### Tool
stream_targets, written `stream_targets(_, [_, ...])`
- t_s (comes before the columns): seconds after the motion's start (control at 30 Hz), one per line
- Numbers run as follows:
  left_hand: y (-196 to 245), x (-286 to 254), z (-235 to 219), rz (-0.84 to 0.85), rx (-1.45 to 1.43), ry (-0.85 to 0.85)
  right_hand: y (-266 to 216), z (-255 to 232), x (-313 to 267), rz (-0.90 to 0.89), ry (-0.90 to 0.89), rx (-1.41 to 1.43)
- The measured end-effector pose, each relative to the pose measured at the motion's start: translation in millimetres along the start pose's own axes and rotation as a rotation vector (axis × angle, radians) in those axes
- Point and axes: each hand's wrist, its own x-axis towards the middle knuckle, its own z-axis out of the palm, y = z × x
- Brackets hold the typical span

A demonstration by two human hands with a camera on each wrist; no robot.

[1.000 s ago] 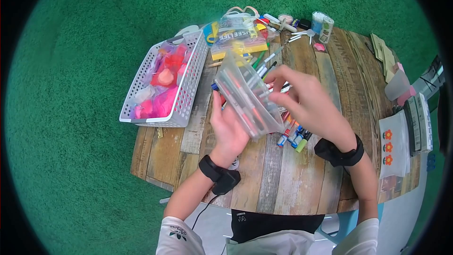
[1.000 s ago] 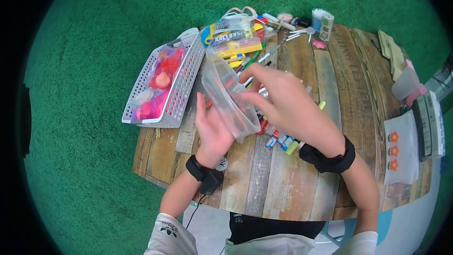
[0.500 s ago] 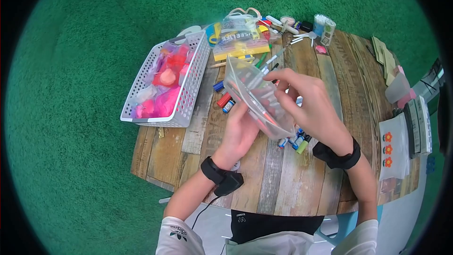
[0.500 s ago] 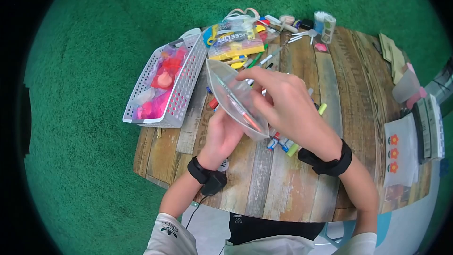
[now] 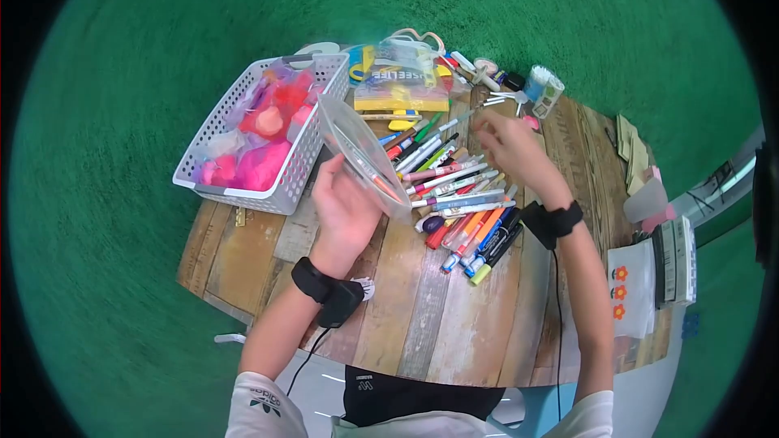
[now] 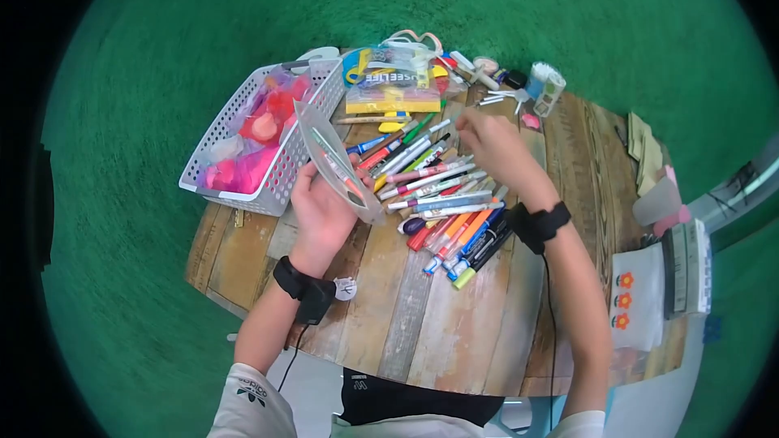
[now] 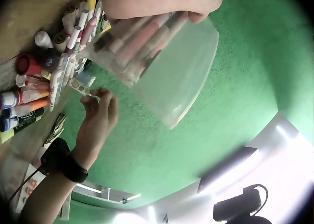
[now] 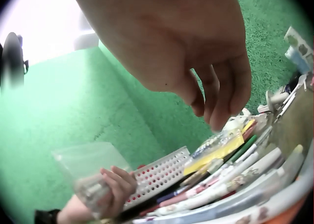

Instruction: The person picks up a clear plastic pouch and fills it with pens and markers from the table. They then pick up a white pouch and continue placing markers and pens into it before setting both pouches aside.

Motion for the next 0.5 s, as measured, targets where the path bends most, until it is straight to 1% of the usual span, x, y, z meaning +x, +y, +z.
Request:
stream_targets(0.03, [1.4,0.2,0.7,0.007,-0.012,-0.001,3.1,5.1,6.1,-0.087,0.012,-0.114])
stream_targets(0.07, [3.5,-0.9,2.5,-0.001,-0.026,-0.028,9.8,8.5,14.0,-0.101,-0.056,-0.254])
stream_targets(0.1, [5.4,-1.9,3.4,-0.008,-0.04,-0.054,19.2,14.4,23.0,-0.108,-0.065,-0.263])
stream_targets(0.17, [9.6,-0.6,3.9,0.013,-0.038,-0.03,38.3,25.1,41.1,-0.26,-0.029,-0.33])
stream_targets(0.2, [11.8,0.5,4.7,0.026,-0.023,-0.007,44.9,26.4,48.7,-0.21,-0.046,-0.381])
stream_targets(0.23, [13.5,1.1,5.3,0.032,-0.03,-0.012,50.0,27.3,56.5,-0.216,-0.047,-0.389])
stream_targets(0.3, [15.8,0.6,6.0,0.021,-0.039,-0.039,59.9,31.0,69.5,-0.194,0.004,-0.353])
stream_targets(0.33, [16.1,-0.8,7.4,0.026,-0.046,-0.041,65.1,34.2,73.2,-0.192,-0.029,-0.438])
stream_targets(0.37, [15.7,-2.4,9.4,0.012,-0.058,-0.035,70.0,39.4,76.2,-0.198,-0.031,-0.447])
stream_targets(0.43, [15.0,-5.1,13.6,0.002,-0.078,-0.031,81.5,51.2,79.6,-0.328,-0.105,-0.458])
stream_targets(0.47, [15.3,-6.3,15.5,-0.013,-0.068,-0.035,85.0,54.6,82.1,-0.296,-0.107,-0.491])
stream_targets(0.5, [15.1,-7.0,15.5,-0.029,-0.057,-0.036,80.0,57.1,81.7,-0.302,-0.113,-0.496])
